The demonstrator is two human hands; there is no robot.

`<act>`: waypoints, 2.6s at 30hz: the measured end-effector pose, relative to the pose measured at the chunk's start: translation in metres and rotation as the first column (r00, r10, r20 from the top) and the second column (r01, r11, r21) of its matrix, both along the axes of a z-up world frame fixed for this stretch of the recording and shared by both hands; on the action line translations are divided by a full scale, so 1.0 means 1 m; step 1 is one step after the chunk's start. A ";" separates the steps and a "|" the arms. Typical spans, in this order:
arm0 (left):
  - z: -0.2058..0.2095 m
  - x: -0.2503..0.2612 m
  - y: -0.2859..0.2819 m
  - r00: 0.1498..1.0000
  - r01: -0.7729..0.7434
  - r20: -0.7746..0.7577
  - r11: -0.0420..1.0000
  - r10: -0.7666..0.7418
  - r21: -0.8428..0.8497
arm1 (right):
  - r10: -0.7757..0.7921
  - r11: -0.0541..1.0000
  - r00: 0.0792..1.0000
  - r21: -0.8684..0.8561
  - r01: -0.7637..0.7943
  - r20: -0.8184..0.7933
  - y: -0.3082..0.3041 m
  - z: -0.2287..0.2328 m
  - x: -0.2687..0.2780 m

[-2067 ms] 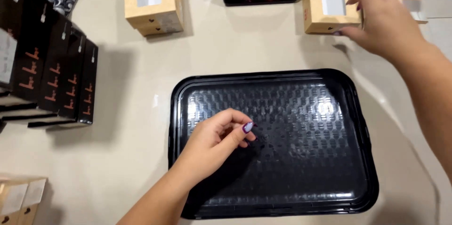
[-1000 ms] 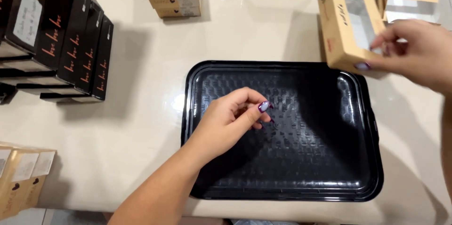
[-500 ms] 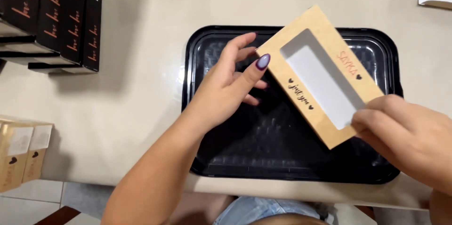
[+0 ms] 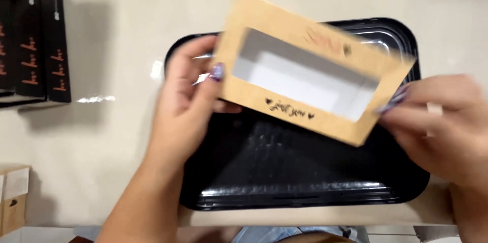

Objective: Folding and unfolding cardboard boxes on a tray

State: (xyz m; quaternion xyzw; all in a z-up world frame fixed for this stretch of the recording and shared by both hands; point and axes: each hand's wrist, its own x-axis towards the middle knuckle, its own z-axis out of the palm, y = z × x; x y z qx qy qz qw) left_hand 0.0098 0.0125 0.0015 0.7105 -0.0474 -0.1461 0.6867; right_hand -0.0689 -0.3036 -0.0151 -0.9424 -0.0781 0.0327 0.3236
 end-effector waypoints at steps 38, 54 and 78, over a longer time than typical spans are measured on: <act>-0.001 -0.021 -0.011 0.960 0.125 0.230 0.980 -0.158 0.153 | -0.378 0.704 0.926 0.645 0.298 -0.015 -0.012 -0.041 0.022; -0.009 -0.014 -0.006 0.808 0.014 0.573 0.978 -0.134 0.210 | -0.351 0.582 0.913 0.716 0.386 -0.207 -0.015 -0.039 0.021; -0.014 -0.010 0.000 0.481 -0.007 0.803 0.914 -0.353 0.406 | -0.399 0.684 0.881 0.557 0.471 -0.254 -0.006 -0.029 0.013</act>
